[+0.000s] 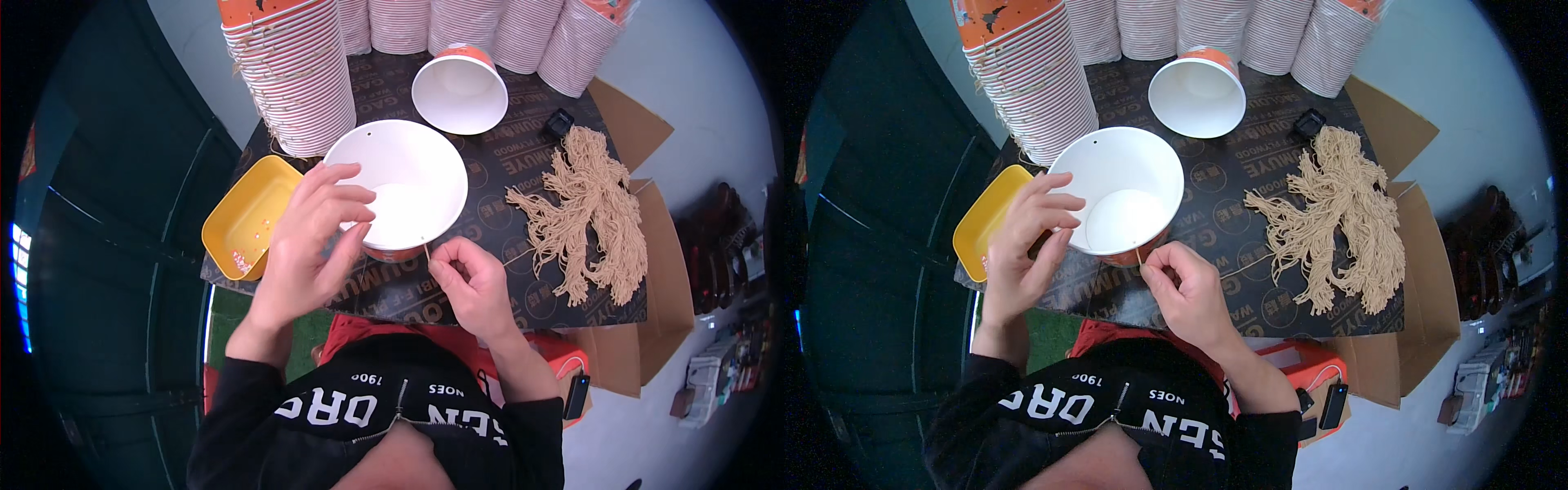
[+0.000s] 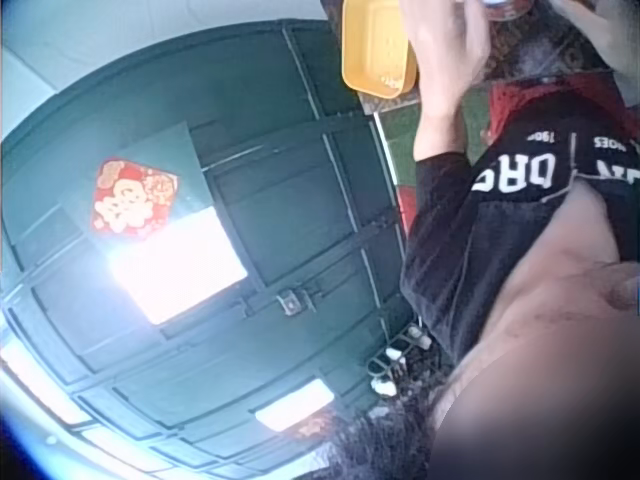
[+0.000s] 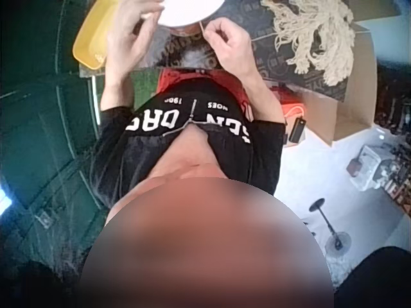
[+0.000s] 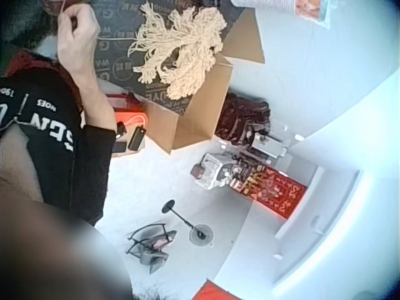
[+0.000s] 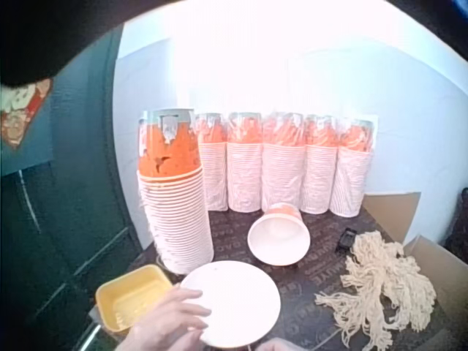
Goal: Attach thin strings to the sides of paper buckets using a wooden stick to thread them.
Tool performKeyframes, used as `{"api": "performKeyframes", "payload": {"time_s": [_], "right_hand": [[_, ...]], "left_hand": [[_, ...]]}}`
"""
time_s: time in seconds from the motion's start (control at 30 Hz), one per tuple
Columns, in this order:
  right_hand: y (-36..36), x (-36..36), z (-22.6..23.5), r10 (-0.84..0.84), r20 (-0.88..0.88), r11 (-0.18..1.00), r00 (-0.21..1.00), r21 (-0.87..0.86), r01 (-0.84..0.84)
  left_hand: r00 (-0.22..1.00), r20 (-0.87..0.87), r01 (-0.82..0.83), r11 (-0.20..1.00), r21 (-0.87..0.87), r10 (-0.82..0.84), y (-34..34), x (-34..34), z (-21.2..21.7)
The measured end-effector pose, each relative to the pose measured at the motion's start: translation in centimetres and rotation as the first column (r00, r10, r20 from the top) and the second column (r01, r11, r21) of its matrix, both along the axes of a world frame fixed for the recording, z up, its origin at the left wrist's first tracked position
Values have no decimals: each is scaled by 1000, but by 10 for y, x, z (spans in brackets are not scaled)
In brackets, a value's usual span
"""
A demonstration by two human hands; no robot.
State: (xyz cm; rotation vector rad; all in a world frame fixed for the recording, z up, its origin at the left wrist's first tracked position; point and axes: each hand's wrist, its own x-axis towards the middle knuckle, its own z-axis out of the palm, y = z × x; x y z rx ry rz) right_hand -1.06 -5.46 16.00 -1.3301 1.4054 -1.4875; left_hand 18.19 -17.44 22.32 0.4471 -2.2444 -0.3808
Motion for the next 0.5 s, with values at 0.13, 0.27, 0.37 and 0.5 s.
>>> {"api": "performKeyframes", "payload": {"time_s": [0.13, 0.27, 0.37, 0.5], "right_hand": [[-4, 1, -1, -12, 10, 1000, 1000, -5, 12], [-6, 3, 2, -43, -21, 999, 999, -34, 42], [-7, 3, 2, -63, -51, 996, 997, -61, 59], [-9, 3, 3, -70, -84, 994, 994, -94, 62]], "left_hand": [[978, 146, 125, 976, 177, -152, -14, -8, 24], [880, 337, 273, 938, 215, -333, -30, -25, 33], [773, 443, 371, 890, 264, -454, -38, -37, 33], [710, 453, 487, 841, 237, -539, -49, -47, 18]]}}
